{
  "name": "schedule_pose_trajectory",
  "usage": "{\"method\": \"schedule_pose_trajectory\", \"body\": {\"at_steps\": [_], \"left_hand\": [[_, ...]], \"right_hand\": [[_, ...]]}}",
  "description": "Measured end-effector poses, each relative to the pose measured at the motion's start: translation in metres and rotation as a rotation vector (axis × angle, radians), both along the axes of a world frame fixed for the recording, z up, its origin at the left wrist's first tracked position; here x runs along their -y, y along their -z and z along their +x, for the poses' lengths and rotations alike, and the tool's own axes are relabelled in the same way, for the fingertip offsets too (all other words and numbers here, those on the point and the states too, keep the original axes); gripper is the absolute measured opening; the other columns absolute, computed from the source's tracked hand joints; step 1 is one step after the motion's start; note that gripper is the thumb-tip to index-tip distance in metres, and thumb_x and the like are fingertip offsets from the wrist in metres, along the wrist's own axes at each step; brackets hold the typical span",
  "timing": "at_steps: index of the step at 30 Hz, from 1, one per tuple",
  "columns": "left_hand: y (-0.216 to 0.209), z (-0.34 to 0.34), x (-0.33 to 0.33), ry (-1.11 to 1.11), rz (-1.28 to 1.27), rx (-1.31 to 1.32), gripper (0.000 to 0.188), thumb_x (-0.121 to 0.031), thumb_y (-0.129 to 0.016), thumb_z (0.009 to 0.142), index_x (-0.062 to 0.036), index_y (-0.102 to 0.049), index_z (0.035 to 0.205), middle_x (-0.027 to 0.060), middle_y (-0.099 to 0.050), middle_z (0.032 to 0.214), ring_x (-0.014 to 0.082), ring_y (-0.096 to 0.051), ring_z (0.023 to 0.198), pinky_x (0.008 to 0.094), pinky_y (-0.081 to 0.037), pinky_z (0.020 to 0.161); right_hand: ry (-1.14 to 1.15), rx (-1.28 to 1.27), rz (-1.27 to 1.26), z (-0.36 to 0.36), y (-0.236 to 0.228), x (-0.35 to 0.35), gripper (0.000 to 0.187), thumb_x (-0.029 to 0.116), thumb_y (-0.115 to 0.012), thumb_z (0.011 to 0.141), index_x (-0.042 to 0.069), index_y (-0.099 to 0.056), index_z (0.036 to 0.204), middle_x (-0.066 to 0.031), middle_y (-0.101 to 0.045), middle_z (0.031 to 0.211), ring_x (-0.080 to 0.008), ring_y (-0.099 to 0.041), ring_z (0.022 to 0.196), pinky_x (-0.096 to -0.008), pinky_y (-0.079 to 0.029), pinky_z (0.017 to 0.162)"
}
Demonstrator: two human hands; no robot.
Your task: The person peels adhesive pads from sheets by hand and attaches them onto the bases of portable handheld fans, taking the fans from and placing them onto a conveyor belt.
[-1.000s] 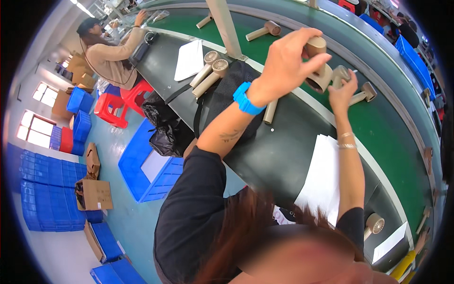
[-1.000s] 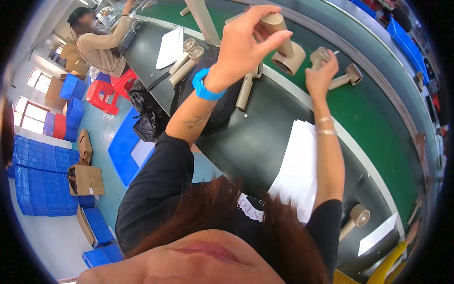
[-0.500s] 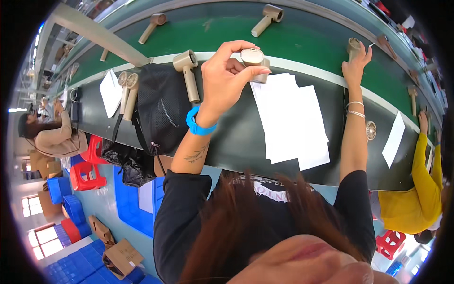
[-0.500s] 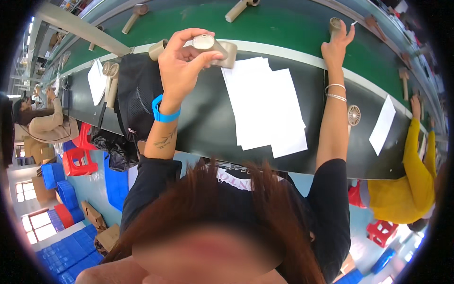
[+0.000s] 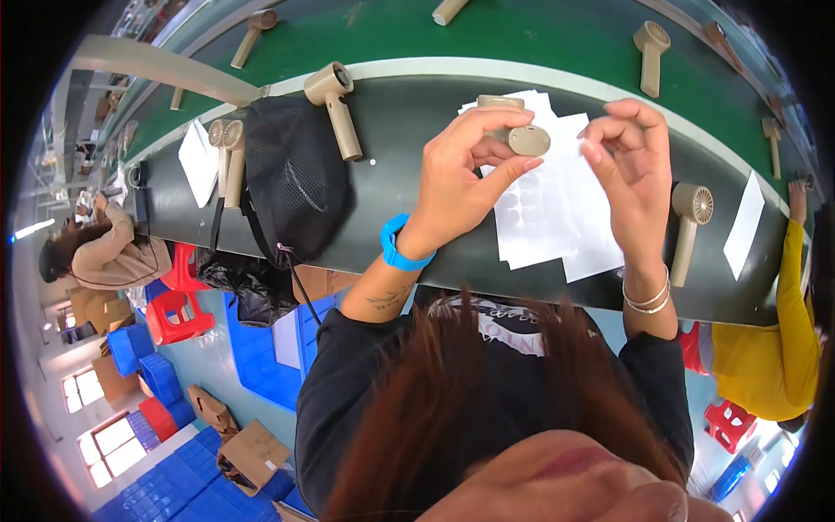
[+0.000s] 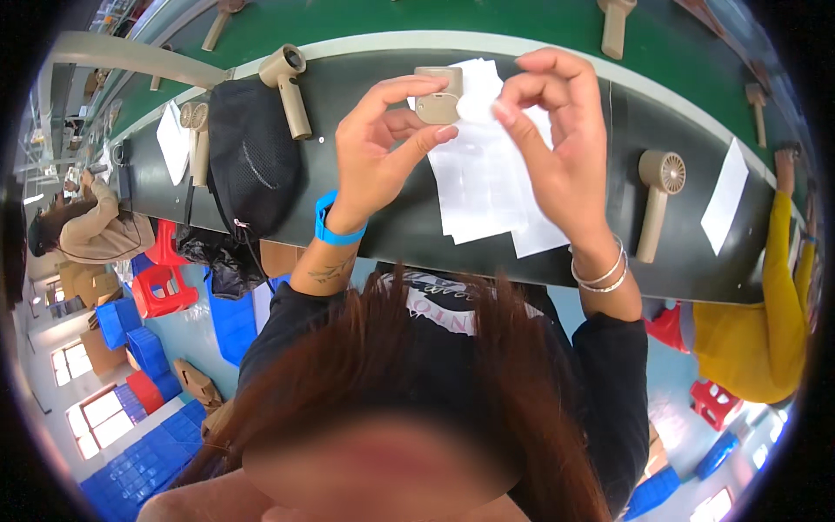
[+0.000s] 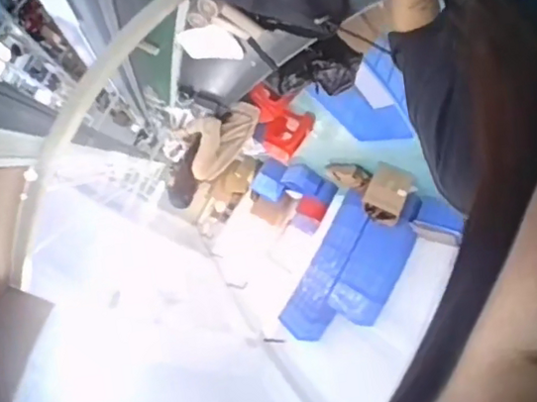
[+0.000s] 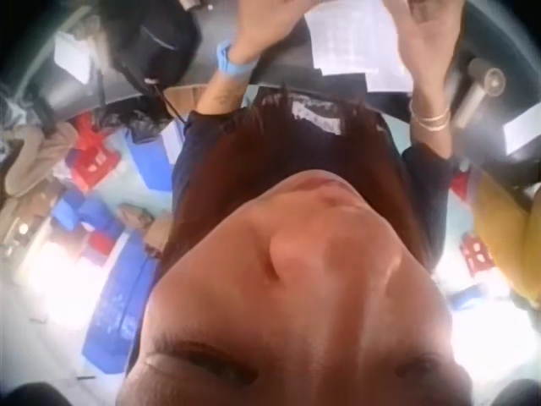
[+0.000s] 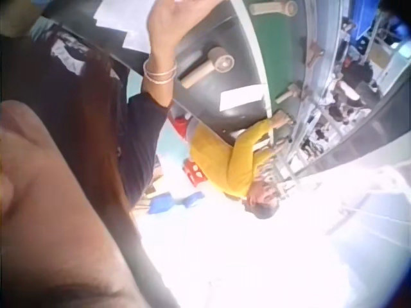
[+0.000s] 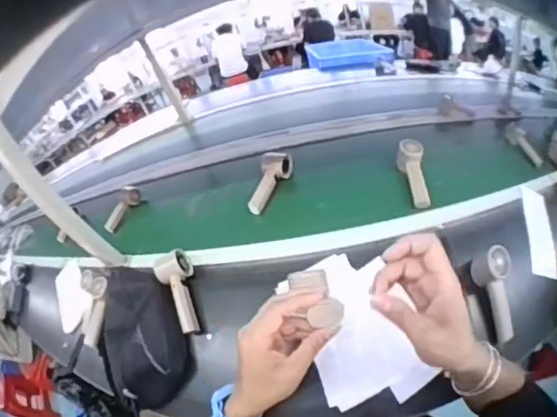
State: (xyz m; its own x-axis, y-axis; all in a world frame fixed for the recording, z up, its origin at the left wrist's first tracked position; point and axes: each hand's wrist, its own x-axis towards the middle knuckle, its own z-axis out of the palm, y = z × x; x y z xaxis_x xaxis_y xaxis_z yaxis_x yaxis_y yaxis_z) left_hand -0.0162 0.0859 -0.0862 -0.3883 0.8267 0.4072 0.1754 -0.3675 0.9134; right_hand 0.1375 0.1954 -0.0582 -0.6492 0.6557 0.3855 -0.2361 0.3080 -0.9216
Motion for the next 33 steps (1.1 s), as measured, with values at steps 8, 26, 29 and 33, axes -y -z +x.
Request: {"method": "schedule_pose_trajectory", "body": {"at_steps": [8,26,29,33], "left_hand": [[0.002,0.012,0.015,0.179,-0.033,0.123,0.041,0.011,-0.066,0.077,0.004,-0.055,0.116,0.0165,-0.049,0.126,0.0221,-0.062,0.099,0.0318,-0.057,0.081],[0.01,0.015,0.012,0.282,-0.013,0.163,0.03,0.002,-0.059,0.087,0.0043,-0.056,0.116,0.0182,-0.048,0.127,0.0265,-0.055,0.112,0.0396,-0.056,0.086],[0.009,0.017,0.012,0.273,-0.022,0.17,0.029,0.002,-0.058,0.087,0.0044,-0.056,0.116,0.0183,-0.048,0.126,0.0267,-0.055,0.112,0.0395,-0.056,0.086],[0.008,0.018,0.012,0.234,-0.011,0.19,0.03,0.004,-0.061,0.085,0.0034,-0.058,0.114,0.0161,-0.052,0.122,0.0209,-0.062,0.098,0.0312,-0.057,0.081]], "right_hand": [[0.016,0.075,0.103,0.013,0.0,0.029,0.035,-0.006,-0.056,0.087,0.002,-0.038,0.117,-0.0074,-0.055,0.088,-0.0211,-0.057,0.1,-0.0311,-0.041,0.09],[0.051,0.195,-0.04,0.016,-0.008,0.032,0.029,-0.007,-0.056,0.087,0.002,-0.039,0.109,-0.0089,-0.054,0.095,-0.0177,-0.058,0.098,-0.029,-0.048,0.086],[0.045,0.204,-0.028,0.016,-0.009,0.031,0.029,-0.007,-0.056,0.086,0.002,-0.04,0.108,-0.0087,-0.055,0.093,-0.0181,-0.059,0.098,-0.029,-0.048,0.085],[0.041,0.209,-0.017,0.015,-0.009,0.03,0.029,-0.008,-0.056,0.086,0.003,-0.04,0.108,-0.0081,-0.056,0.09,-0.0185,-0.06,0.098,-0.0286,-0.048,0.085]]}}
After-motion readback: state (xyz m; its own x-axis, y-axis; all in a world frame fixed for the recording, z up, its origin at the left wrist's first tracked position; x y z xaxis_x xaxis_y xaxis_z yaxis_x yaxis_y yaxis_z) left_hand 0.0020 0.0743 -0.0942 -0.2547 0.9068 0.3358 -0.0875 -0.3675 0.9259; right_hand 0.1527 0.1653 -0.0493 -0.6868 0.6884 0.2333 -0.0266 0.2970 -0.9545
